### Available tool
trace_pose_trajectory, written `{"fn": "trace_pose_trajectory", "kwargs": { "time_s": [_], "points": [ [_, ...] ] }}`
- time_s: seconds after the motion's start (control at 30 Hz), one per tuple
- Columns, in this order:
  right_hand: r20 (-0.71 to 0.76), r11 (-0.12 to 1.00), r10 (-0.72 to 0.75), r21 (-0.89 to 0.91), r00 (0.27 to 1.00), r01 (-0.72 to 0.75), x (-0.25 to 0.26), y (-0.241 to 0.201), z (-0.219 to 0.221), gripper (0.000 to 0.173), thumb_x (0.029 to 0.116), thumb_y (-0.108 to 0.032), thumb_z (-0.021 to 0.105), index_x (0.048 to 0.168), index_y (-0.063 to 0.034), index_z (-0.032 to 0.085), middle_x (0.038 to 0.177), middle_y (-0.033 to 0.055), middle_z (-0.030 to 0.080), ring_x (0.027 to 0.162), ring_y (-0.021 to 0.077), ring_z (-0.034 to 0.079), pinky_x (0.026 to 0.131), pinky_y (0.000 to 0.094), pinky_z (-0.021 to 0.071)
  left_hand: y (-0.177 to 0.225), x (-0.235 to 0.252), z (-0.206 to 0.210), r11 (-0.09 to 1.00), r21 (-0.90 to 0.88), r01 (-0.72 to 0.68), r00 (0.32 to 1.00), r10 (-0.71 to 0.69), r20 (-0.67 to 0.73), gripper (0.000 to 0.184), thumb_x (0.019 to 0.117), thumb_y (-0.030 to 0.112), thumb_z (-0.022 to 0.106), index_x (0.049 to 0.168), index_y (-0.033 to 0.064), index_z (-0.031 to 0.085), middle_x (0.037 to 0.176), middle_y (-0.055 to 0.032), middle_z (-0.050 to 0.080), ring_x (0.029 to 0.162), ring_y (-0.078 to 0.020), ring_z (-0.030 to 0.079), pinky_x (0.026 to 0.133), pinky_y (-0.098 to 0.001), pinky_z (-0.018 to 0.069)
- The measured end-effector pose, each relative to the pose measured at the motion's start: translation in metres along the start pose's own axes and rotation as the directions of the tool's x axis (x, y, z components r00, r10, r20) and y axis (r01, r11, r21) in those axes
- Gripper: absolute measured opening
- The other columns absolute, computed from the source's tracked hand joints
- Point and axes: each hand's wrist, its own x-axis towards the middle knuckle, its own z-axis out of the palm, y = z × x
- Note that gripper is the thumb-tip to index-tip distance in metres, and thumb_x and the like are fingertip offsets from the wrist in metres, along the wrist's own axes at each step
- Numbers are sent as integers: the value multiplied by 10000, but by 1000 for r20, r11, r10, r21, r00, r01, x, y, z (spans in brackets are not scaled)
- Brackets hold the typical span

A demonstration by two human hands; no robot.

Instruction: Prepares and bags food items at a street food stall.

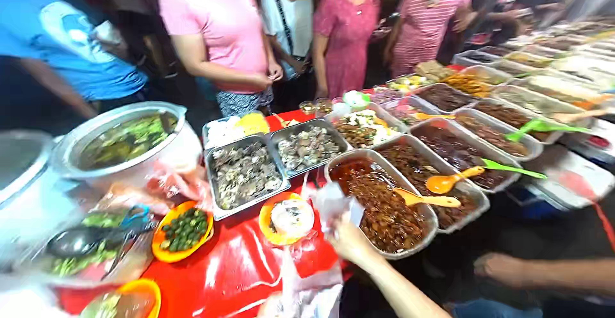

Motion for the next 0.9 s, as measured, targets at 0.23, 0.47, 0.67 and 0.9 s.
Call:
{"fn": "trace_pose_trajectory", "kwargs": {
  "time_s": [0.23,0.47,0.67,0.9],
  "points": [
    [266,987,-156,14,951,157,43,21,7,473,973,-428,668,1220,-30,729,1208,228,713,1155,405,672,1016,628,492,5,-7,6,901,-105,420,749,-410,-520,392,1062,256,479,1264,-24,664,1135,-224,710,1100,-355,670,982,-586,490],
    [118,923,-384,66,916,379,76,1,-5,989,869,-538,731,1557,65,356,1626,268,326,1492,423,357,1216,551,305,36,29,24,861,-234,452,649,-498,-575,414,1073,267,452,1297,-16,654,1233,-213,691,1206,-322,638,1069,-556,456],
    [480,725,-492,688,727,36,56,-90,4,315,880,-190,789,1127,-20,691,952,35,753,882,99,720,842,318,605,40,41,-6,869,-494,-41,812,-259,-523,533,844,221,803,1278,-13,598,1080,-56,720,985,-110,695,906,-317,587],
    [299,271,-304,937,905,-219,84,-119,2,501,1129,-367,305,1446,-36,508,1302,112,665,1166,155,642,1006,351,524,26,30,-53,750,-646,-139,828,-270,-492,254,1048,147,508,1168,-37,636,978,-55,709,893,-95,682,846,-319,586]
  ]
}}
